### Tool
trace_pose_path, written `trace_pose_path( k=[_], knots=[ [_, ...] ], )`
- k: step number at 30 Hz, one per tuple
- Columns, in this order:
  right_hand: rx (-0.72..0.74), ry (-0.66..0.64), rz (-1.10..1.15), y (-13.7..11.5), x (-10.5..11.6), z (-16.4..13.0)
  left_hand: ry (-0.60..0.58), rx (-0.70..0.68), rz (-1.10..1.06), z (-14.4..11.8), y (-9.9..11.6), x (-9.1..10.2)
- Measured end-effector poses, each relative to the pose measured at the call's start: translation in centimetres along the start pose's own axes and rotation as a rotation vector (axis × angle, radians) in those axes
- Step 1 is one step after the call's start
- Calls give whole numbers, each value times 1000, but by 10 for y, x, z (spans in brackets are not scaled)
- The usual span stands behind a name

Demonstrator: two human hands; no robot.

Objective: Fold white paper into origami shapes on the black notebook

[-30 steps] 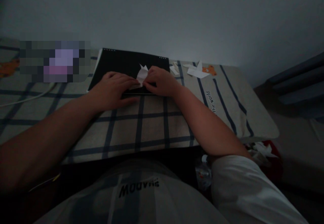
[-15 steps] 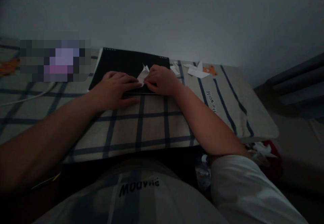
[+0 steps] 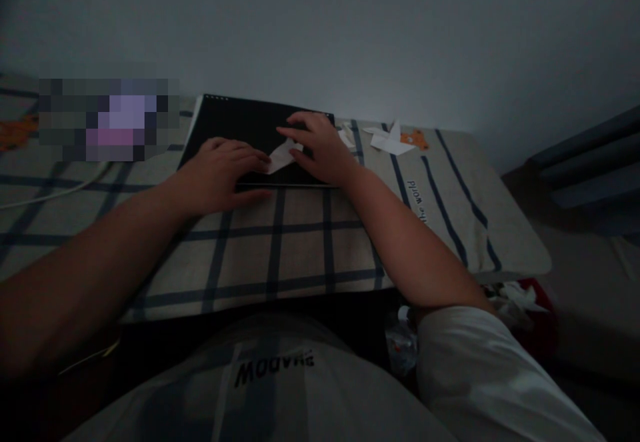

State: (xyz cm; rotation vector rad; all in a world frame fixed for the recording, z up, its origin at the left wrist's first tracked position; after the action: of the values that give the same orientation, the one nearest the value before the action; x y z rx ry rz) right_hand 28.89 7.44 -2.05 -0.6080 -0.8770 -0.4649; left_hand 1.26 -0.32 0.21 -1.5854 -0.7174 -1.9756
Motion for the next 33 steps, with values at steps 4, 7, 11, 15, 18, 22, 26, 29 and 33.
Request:
trace_pose_path(
  k=[4, 7, 11, 15, 18, 22, 26, 29, 33],
  knots=[
    [-40, -91, -19, 3, -6, -1, 20, 27, 14, 1, 1, -1],
    [-41, -82, -25, 1, -2, -1, 16, 32, 44, 1, 9, -3],
    [-56, -94, -42, -6, 6, 2, -10, 22, 97, 1, 18, -6],
    [-138, -180, -121, -18, 14, 4, 9, 63, 77, 1, 18, -6],
    [-166, -218, -134, -24, 18, 5, 21, 76, 60, 1, 17, -4],
    [-200, -240, -3, -25, 16, 7, 58, 85, 80, 1, 15, 0],
    [-292, -306, 165, -23, 13, 9, 55, 121, 102, 2, 15, 0],
    [-347, -327, 245, -21, 16, 9, 16, 146, 110, 2, 19, 1],
    [-396, -374, 253, -16, 21, 7, -57, 141, 140, 0, 31, 1]
  ],
)
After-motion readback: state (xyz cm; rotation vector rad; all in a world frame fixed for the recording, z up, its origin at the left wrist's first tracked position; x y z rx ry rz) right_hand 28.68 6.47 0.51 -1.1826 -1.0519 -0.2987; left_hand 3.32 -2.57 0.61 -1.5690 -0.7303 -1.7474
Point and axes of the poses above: each hand's wrist, its own z-axis towards the middle knuckle, its own x-axis out of the back of the hand, y = z × x, the point moved 1 cm from there along z, towards the middle knuckle, and after that the axes turned 7 degrees about -x, right-handed, at the moved point
